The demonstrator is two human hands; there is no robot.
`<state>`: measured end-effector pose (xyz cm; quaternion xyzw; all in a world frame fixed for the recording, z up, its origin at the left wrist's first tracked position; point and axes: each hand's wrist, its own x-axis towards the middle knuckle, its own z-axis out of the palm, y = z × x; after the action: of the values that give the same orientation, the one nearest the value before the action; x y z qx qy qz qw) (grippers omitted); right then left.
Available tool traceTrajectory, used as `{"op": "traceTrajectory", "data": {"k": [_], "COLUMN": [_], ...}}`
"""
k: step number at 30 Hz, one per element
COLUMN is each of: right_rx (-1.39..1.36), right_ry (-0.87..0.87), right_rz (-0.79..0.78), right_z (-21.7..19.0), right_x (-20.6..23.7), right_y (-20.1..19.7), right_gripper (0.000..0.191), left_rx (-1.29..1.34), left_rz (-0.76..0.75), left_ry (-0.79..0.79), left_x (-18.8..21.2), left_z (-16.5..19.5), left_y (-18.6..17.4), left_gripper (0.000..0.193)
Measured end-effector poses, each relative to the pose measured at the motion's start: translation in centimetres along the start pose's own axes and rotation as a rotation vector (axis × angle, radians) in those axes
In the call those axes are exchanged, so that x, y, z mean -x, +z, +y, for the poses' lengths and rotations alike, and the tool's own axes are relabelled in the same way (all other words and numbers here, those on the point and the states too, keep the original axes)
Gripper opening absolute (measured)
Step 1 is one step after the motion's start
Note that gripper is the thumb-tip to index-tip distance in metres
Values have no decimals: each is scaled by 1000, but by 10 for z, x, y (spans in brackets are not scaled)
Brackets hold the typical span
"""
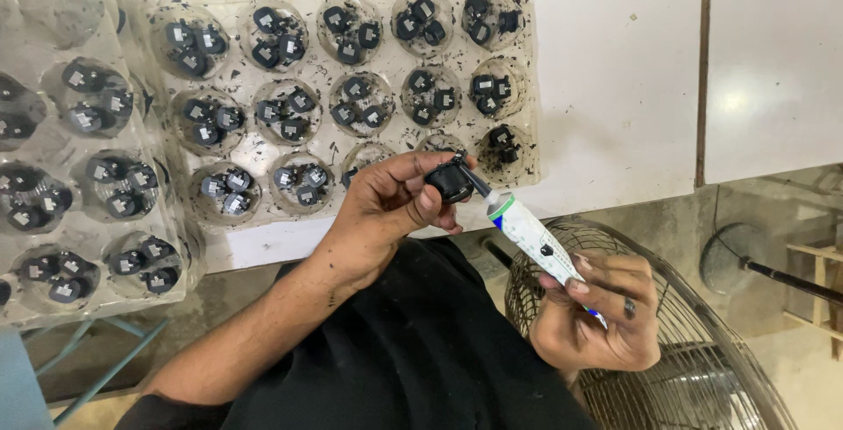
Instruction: The person picks small black plastic components one at a time from a molded tray and squeezes adhesive from a tube onto each component, then places the treated component back into the tray. The person repeats this across many components in the trays on the worktable.
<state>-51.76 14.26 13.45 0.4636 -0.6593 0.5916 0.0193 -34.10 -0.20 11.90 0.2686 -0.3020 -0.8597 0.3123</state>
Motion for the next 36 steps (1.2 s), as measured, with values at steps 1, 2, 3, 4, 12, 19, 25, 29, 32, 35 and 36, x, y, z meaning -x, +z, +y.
{"op": "traceTrajectory", "data": {"k": [1, 2, 3, 4, 12, 19, 25, 29, 32, 35, 36], "right_rx": [-8, -12, -14, -17, -76, -137, -74, -66, -26, -31, -44], "right_ry": [0, -4, -4, -4, 41, 51, 46, 77, 60, 84, 98], "right_rz": [4, -4, -10, -17, -1, 313, 347, 350, 356, 382, 388], "right_z": [0, 0, 0, 0, 12, 45, 56, 57, 60, 61, 61], "right_x": [-1, -2, -3, -4, -9, -12, -1, 6, 5, 5, 5], "right_y": [1, 1, 1, 1, -5, -24, -34, -40, -45, -46, -46], "right_gripper": [32, 32, 32, 33, 28, 26, 23, 22, 20, 22, 22], "left_rx": [10, 20, 30, 67, 306, -667, -1465, -1748, -1828, -1872, -1888], "left_rz": [-1, -2, -3, 3, 7, 135, 19, -65, -92, -111, -116], "left_ry": [-6, -12, -19, -36, -61, 33, -113, -84, -169, -208, -209], "left_x": [-1, -1, -1, -2, -12, -97, -141, -166, -176, -181, -181], "left_z": [1, 2, 2, 3, -15, -84, -138, -162, -172, -176, -176], "left_y": [0, 0, 0, 0, -16, -53, -46, -39, -37, -35, -34], "left_gripper": [49, 49, 49, 48, 36, 45, 46, 48, 51, 58, 60]}}
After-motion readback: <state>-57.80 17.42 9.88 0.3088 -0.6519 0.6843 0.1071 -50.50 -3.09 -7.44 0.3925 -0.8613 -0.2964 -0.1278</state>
